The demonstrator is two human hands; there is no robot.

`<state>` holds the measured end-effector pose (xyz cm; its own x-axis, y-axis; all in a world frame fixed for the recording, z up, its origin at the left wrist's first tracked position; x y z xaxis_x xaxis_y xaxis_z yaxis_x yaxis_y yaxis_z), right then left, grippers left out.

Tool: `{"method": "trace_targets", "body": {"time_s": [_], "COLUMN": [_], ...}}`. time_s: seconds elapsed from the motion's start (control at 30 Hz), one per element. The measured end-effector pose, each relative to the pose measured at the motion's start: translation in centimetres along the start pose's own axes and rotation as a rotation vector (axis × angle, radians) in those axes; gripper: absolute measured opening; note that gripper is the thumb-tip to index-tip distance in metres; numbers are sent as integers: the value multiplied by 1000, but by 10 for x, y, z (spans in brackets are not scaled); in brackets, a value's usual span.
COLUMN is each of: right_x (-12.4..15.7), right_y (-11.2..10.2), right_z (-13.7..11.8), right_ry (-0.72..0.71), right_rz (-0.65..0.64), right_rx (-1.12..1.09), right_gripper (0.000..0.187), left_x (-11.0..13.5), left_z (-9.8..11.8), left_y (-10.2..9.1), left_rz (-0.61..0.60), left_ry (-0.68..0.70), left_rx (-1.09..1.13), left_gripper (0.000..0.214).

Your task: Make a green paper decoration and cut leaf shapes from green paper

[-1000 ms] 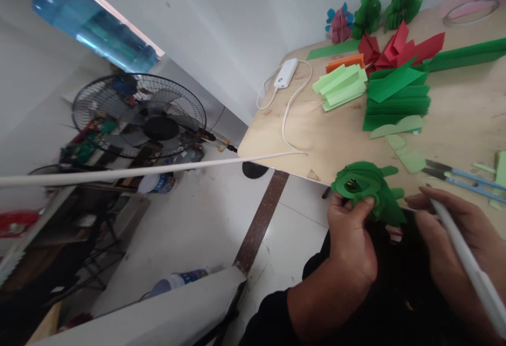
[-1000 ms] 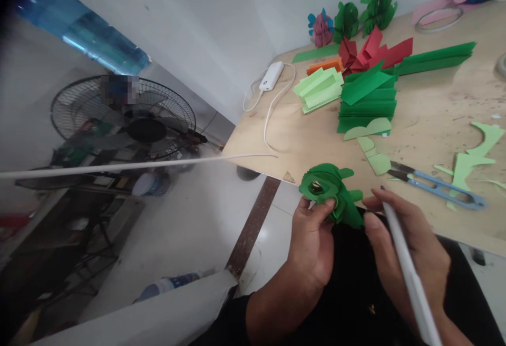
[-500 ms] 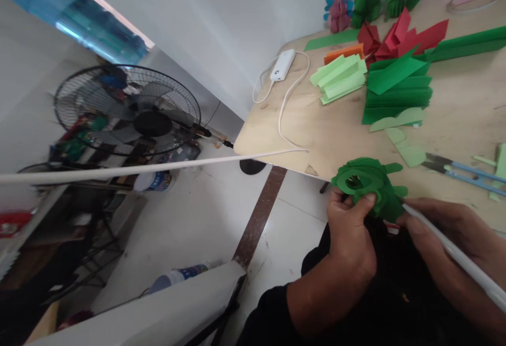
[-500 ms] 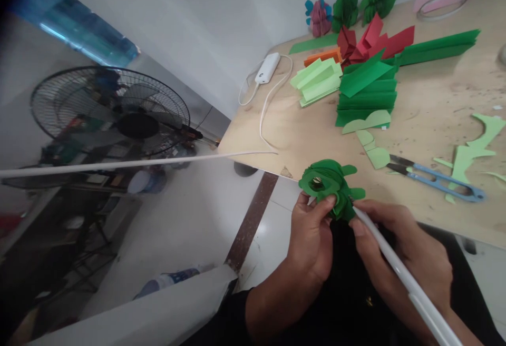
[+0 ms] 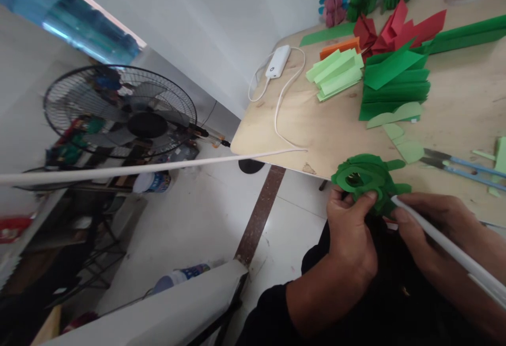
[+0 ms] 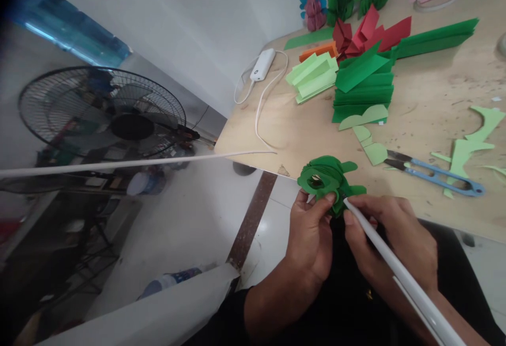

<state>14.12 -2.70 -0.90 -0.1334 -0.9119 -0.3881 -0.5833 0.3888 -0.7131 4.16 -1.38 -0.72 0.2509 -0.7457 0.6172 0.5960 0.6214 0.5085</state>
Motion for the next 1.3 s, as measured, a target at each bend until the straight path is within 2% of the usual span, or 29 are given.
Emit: {"method": "trace_targets", "body": {"time_s": [0.27, 0.67, 1.3], "right_x": [-2, -6, -9], "right_y": [-3, -2, -5], "right_z": [-5, -2, -1], "right_ry": [55, -44, -11], "right_rz": [22, 20, -10], "right_rx": [-19, -7, -21], "right_gripper": [23, 21, 19], "left_x": [5, 6, 6], "left_z": [4, 5, 4], "left_y": [4, 5, 5], "left_rz": [-7, -24, -18], "left_ry": [6, 8, 1], "left_rx": [-30, -3, 8], "left_gripper": [40, 37, 38]}}
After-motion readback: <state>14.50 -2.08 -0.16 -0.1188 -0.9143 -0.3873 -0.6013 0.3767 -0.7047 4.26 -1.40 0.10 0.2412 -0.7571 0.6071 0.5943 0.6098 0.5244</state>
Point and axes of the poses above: each hand's wrist, its own x-axis away from the middle knuckle, its own y-axis out of the palm, z = x × y, the point moved 1 cm from there along -x, towards the middle knuckle, and after that the axes turned 2 degrees about z, right-handed, at the moved point
